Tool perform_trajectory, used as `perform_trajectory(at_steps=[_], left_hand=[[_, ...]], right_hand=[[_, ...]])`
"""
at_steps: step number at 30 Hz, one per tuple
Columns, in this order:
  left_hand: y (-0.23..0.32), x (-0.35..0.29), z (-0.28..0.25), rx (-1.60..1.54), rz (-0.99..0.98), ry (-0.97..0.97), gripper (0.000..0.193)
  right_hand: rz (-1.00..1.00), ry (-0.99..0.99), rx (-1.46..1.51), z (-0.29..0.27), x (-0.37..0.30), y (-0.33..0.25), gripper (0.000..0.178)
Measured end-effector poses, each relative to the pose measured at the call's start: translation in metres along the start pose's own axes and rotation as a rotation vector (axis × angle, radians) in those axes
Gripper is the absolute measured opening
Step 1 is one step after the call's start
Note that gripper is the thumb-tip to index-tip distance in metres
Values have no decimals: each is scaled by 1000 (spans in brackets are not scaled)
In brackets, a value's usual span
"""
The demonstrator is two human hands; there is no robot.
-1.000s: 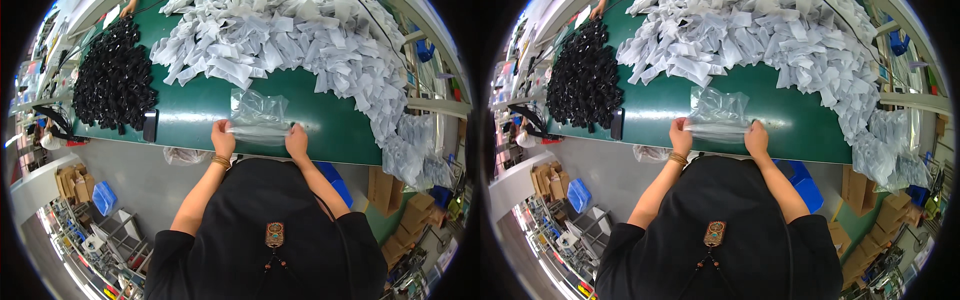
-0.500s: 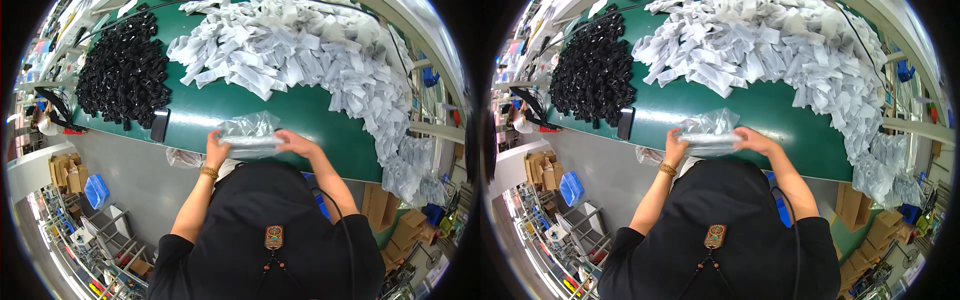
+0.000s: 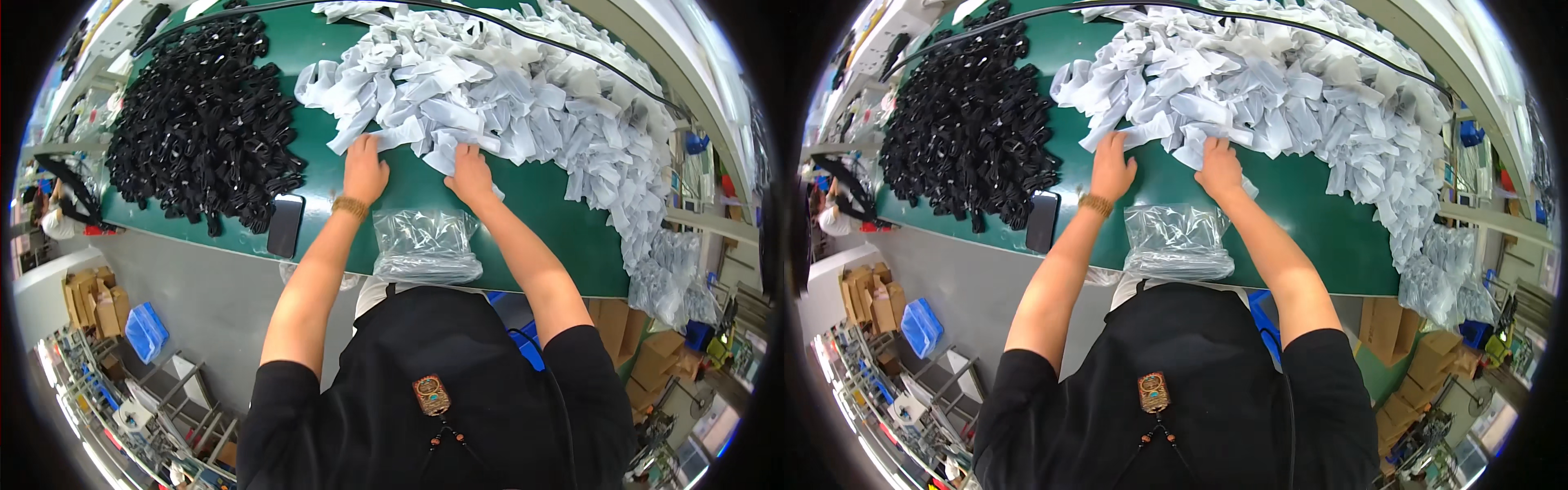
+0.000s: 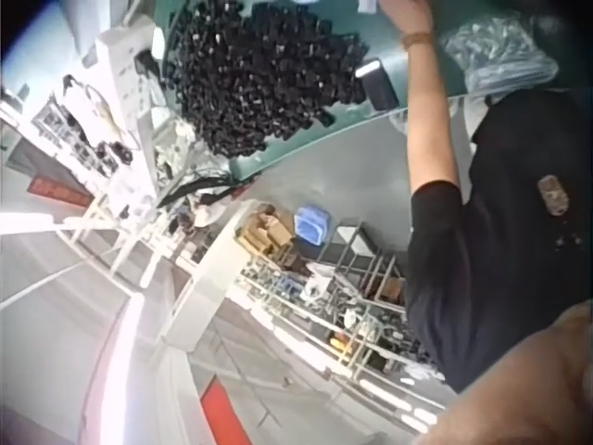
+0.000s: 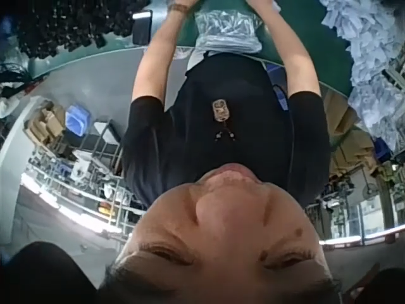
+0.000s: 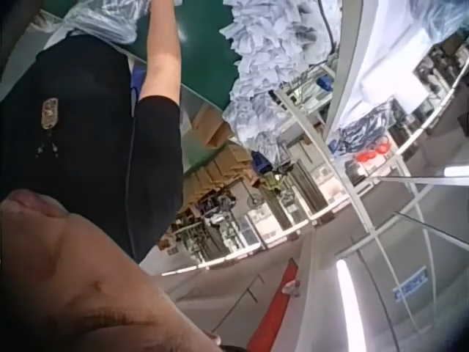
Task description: The person is putting white components into clear plastic bags on a workbench in a factory.
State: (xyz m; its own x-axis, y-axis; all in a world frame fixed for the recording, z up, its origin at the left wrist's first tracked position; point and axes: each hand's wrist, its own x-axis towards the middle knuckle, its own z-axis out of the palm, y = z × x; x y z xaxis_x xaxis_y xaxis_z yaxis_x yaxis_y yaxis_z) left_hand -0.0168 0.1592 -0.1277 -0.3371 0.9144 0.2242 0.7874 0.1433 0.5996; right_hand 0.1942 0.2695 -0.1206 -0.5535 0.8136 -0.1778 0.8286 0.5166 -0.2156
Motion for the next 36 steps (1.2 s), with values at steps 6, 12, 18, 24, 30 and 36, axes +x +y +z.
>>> perform_trajectory(at_steps=[6,12,18,24,30,36], left_hand=[[-10,22,35,203,-98,-82,46],[49,3,4,77,526,-221,38],[69,-4,56,-32,520,-419,38],[106,-10,85,-248,-240,-163,56],[133,-6,119,6,-487,20,82],[118,-18,116,-187,-345,-53,93]], right_hand=[[-19,93,475,9,-17,63,37],[195,4,702,-8,-30,85,43],[472,-168,476,-14,-12,54,56],[316,-198,197,-8,-15,60,66],[201,-28,90,-2,-26,83,62],[299,8,110,-7,-17,62,70]])
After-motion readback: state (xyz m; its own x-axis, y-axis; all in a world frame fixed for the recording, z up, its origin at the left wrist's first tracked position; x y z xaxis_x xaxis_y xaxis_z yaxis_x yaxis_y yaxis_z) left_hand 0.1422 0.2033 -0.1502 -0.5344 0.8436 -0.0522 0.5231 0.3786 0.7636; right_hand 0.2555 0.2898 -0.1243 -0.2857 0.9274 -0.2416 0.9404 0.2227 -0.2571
